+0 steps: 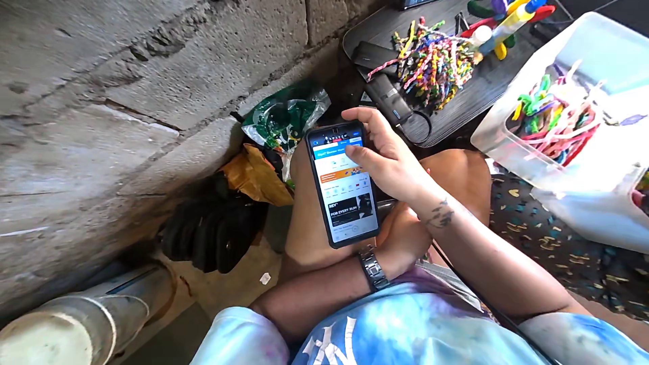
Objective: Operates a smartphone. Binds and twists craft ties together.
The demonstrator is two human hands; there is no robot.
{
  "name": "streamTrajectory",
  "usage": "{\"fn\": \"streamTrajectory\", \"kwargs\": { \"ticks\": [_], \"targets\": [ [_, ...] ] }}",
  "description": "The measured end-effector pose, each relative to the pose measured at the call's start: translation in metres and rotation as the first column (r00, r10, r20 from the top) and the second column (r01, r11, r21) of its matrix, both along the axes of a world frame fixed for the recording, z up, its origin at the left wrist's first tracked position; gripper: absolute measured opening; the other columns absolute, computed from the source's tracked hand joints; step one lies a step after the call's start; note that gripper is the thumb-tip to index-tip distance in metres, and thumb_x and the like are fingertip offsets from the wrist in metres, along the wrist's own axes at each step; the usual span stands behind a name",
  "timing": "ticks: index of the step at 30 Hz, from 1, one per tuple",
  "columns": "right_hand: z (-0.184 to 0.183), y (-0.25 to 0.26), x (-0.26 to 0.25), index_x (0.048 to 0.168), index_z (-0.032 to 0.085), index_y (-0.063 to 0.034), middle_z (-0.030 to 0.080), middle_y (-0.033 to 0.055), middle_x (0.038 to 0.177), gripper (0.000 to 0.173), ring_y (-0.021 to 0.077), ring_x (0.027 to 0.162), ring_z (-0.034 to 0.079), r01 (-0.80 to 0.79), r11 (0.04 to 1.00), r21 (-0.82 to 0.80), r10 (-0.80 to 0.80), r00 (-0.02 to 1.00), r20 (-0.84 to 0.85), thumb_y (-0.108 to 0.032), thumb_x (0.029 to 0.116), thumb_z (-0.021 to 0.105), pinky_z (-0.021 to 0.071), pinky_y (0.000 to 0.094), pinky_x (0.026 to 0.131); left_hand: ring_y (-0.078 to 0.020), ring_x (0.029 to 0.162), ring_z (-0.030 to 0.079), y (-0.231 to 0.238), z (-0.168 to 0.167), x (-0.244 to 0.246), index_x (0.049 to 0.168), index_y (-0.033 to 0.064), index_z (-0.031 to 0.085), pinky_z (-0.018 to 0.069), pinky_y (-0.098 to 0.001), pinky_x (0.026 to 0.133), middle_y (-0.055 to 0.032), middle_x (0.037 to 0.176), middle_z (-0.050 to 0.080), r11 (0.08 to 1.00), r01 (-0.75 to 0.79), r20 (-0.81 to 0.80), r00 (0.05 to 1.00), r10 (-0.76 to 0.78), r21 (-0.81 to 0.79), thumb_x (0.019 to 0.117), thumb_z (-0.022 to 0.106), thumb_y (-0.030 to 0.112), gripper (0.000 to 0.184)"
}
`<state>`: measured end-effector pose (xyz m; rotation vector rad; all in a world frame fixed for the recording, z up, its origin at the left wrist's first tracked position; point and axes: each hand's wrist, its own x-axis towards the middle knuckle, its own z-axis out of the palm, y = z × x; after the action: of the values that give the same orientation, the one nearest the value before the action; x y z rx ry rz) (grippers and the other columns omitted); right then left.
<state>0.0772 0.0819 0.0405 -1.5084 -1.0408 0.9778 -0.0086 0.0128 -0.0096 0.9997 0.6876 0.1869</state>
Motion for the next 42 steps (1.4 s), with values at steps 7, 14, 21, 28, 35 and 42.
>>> {"fn": "streamTrajectory", "kwargs": {
  "ticks": [7, 14, 21, 28, 35, 42],
  "targets": [
    [0.002, -0.001, 0.002, 0.145, 0.048, -0.0094, 0.062, 0.0075, 0.124, 0.047, 0.0099, 0.101, 0.068, 0.001, 1.000, -0.002, -0.001, 0.999, -0.039, -0.013, 0.0982, 0.050, 0.0600, 0.0282, 0.083, -0.0009, 0.084, 0.061, -0.001, 0.002, -0.001, 0.117, 0.0003, 0.059, 0.0524, -0.0189, 0.077, -0.0005, 0.094, 0.063, 1.000, -0.015, 0.039, 0.999, 0.015, -0.009, 0.0919, 0.059, -0.002, 0.025],
    [0.002, -0.002, 0.003, 0.145, 0.048, -0.0070, 0.061, 0.0062, 0.123, 0.044, 0.0080, 0.102, 0.066, -0.009, 1.000, 0.030, 0.012, 0.994, -0.111, -0.010, 0.1019, 0.044, 0.0580, 0.0251, 0.086, -0.0002, 0.076, 0.059, 0.000, 0.006, 0.000, 0.115, 0.0018, 0.058, 0.0521, -0.0175, 0.070, 0.0014, 0.089, 0.061, 0.997, -0.032, 0.032, 0.999, 0.034, -0.077, 0.0939, 0.057, -0.003, 0.022],
    [0.002, -0.008, -0.002, 0.155, 0.040, -0.0137, 0.060, 0.0072, 0.124, 0.061, 0.0108, 0.098, 0.067, 0.018, 1.000, 0.020, -0.017, 0.999, -0.039, -0.013, 0.0951, 0.052, 0.0599, 0.0299, 0.080, 0.0012, 0.080, 0.061, -0.001, 0.007, -0.004, 0.111, 0.0001, 0.059, 0.0533, -0.0175, 0.074, 0.0022, 0.088, 0.063, 0.998, -0.037, 0.073, 0.997, 0.040, -0.041, 0.0919, 0.058, -0.005, 0.020],
    [0.005, 0.003, -0.015, 0.143, 0.046, -0.0083, 0.057, 0.0156, 0.124, 0.080, 0.0258, 0.102, 0.063, 0.085, 0.996, -0.036, -0.059, 0.887, 0.458, -0.043, 0.0801, 0.080, 0.0556, 0.0450, 0.078, 0.0004, 0.092, 0.061, 0.005, 0.010, -0.011, 0.113, -0.0029, 0.063, 0.0508, -0.0189, 0.085, -0.0025, 0.097, 0.065, 0.978, 0.032, 0.007, 0.999, -0.034, 0.207, 0.0919, 0.063, -0.001, 0.022],
    [0.026, -0.058, 0.043, 0.152, 0.038, -0.0062, 0.057, 0.0092, 0.131, 0.057, 0.0095, 0.097, 0.064, 0.178, 0.980, 0.084, -0.197, 0.907, 0.373, -0.028, 0.1009, 0.053, 0.0557, 0.0268, 0.078, -0.0030, 0.055, 0.049, 0.009, 0.007, 0.006, 0.113, 0.0037, 0.056, 0.0453, -0.0180, 0.051, 0.0016, 0.076, 0.054, 0.988, -0.096, 0.042, 0.994, 0.102, -0.117, 0.1036, 0.055, 0.010, 0.011],
    [-0.014, -0.134, 0.055, 0.120, 0.063, -0.0123, 0.063, -0.0066, 0.089, 0.023, 0.0018, 0.075, 0.060, 0.301, 0.951, -0.074, -0.293, 0.950, 0.106, -0.023, 0.1033, 0.051, 0.0524, 0.0202, 0.069, -0.0004, 0.052, 0.046, 0.003, 0.004, 0.009, 0.105, 0.0041, 0.057, 0.0430, -0.0159, 0.049, 0.0029, 0.074, 0.055, 0.988, -0.096, 0.196, 0.974, 0.117, -0.118, 0.1011, 0.060, 0.006, 0.005]
  ]
}}
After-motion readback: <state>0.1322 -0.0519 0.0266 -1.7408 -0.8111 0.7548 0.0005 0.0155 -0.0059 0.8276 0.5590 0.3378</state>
